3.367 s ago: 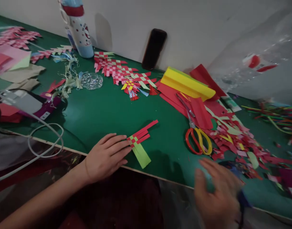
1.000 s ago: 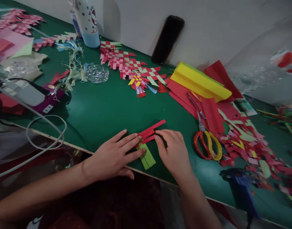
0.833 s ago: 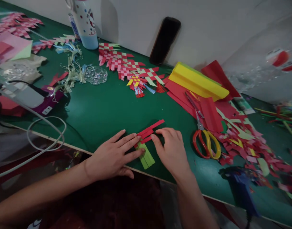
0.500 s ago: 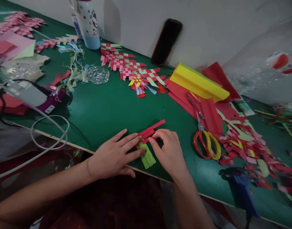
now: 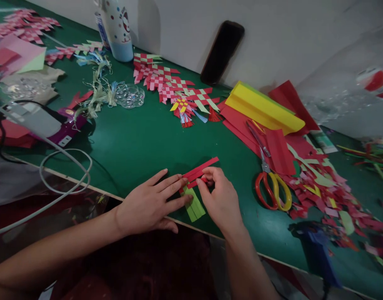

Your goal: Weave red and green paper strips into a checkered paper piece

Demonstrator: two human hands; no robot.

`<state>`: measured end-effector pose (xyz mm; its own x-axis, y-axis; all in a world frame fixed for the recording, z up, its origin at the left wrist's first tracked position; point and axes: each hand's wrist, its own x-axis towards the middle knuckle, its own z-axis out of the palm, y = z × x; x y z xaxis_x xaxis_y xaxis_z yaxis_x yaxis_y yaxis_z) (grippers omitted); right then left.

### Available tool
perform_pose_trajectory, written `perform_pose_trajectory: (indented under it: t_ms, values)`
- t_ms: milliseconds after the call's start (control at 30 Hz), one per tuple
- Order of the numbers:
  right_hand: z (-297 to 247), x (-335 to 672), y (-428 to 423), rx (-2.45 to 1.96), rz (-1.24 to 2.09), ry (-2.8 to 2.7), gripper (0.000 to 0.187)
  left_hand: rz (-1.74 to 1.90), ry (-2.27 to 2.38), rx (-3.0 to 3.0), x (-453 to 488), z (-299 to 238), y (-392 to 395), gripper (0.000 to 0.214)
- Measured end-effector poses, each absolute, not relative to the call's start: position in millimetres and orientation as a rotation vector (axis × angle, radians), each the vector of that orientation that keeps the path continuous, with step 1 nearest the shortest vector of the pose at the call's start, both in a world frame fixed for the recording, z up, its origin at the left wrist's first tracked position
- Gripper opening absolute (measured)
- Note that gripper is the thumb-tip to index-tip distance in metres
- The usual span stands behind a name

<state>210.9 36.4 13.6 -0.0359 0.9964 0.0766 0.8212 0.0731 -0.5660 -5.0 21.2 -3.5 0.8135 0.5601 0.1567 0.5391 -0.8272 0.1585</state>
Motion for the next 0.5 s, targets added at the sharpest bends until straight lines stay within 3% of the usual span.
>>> perform_pose_trajectory:
  t_ms: [500]
  values:
    - [8.0,215.9,36.7,-1.717,0.289,-1.993,0.022,0.261,0.896,2.916,-4.7,-3.1,19.6,0.074]
